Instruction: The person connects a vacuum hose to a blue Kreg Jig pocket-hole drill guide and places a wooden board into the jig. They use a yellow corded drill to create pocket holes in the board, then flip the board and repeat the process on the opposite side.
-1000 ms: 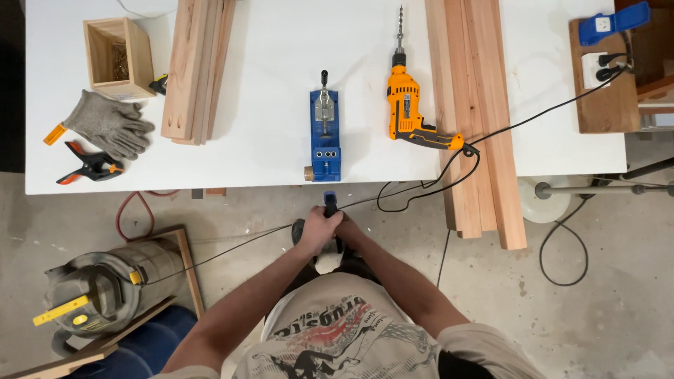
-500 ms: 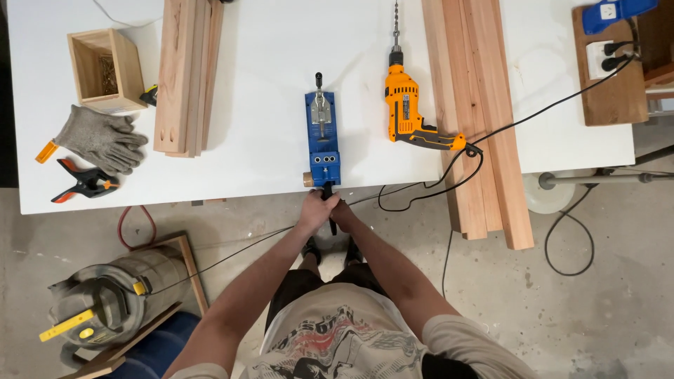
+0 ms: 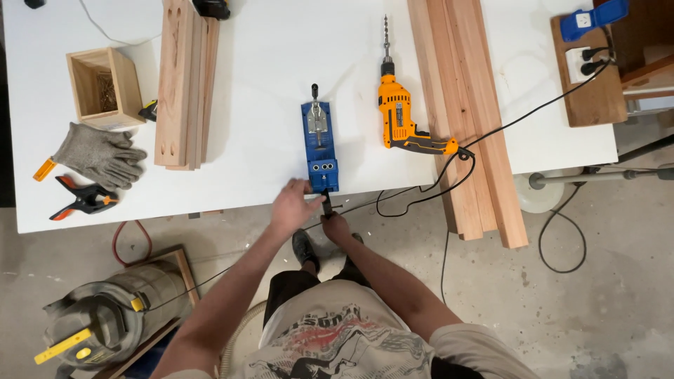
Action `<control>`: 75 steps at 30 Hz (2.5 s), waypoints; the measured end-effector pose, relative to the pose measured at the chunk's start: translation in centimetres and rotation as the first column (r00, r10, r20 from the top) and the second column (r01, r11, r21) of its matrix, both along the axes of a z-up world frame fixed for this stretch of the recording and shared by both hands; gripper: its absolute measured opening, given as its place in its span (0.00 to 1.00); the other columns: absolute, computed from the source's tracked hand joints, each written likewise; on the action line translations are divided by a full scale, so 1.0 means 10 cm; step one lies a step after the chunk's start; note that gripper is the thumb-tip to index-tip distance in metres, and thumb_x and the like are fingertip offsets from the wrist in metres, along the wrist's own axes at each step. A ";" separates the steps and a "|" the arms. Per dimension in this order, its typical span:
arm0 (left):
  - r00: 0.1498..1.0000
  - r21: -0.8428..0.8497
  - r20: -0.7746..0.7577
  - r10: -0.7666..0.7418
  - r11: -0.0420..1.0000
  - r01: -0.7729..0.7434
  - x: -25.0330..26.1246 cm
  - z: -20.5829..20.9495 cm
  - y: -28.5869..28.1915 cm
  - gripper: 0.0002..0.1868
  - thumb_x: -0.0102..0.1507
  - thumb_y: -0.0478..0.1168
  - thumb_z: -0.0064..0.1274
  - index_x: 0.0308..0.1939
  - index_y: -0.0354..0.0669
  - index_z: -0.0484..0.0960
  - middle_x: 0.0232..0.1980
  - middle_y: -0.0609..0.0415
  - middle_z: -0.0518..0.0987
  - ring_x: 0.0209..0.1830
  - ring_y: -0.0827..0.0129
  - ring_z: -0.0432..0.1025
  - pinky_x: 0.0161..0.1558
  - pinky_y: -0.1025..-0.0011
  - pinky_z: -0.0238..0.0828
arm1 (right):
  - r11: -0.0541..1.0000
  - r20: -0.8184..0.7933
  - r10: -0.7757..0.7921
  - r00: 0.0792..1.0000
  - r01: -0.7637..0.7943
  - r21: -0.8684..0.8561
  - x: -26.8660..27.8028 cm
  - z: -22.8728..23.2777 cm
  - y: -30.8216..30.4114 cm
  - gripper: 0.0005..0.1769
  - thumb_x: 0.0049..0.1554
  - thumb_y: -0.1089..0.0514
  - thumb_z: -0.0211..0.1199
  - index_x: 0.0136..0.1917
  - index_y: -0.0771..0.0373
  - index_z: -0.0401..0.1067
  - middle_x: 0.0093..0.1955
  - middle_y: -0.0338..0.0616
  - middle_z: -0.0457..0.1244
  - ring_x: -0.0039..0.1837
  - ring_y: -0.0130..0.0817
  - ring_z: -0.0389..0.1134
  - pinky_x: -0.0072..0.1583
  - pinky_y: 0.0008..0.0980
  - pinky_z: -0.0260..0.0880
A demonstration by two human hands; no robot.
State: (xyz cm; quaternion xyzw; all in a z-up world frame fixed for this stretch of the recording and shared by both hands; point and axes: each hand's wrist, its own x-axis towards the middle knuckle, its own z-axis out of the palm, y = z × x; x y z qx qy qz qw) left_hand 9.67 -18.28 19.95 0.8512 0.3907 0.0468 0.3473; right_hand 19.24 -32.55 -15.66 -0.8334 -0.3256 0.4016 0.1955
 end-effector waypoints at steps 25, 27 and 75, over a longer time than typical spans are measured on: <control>0.856 -0.162 -0.082 -0.510 0.855 0.493 0.60 -0.30 0.67 0.47 0.60 0.60 0.64 0.73 0.42 0.59 0.71 0.32 0.63 0.65 0.31 0.68 0.60 0.41 0.74 | 0.995 0.094 0.084 0.992 -0.078 -0.070 0.17 1.10 0.11 0.32 0.65 0.36 0.47 0.47 0.68 0.73 0.32 0.56 0.66 0.35 0.42 0.71 0.37 0.39 0.68; 0.859 -0.169 -0.061 -0.509 0.853 0.493 0.59 -0.28 0.65 0.46 0.62 0.58 0.64 0.74 0.40 0.59 0.72 0.29 0.62 0.65 0.29 0.67 0.60 0.39 0.73 | 0.985 0.131 0.133 0.982 -0.117 -0.123 0.13 1.16 0.11 0.35 0.66 0.33 0.43 0.44 0.67 0.73 0.30 0.53 0.67 0.34 0.42 0.72 0.37 0.40 0.70; 0.905 -0.118 -0.067 0.419 0.898 -0.424 -1.36 -1.42 -1.70 0.24 0.69 0.54 0.48 0.62 0.45 0.79 0.58 0.43 0.80 0.55 0.44 0.78 0.52 0.51 0.78 | 0.054 -0.034 0.997 0.075 -0.903 -0.427 0.46 2.48 0.27 0.31 0.64 0.38 0.46 0.45 0.65 0.79 0.44 0.56 0.71 0.50 0.48 0.74 0.50 0.47 0.73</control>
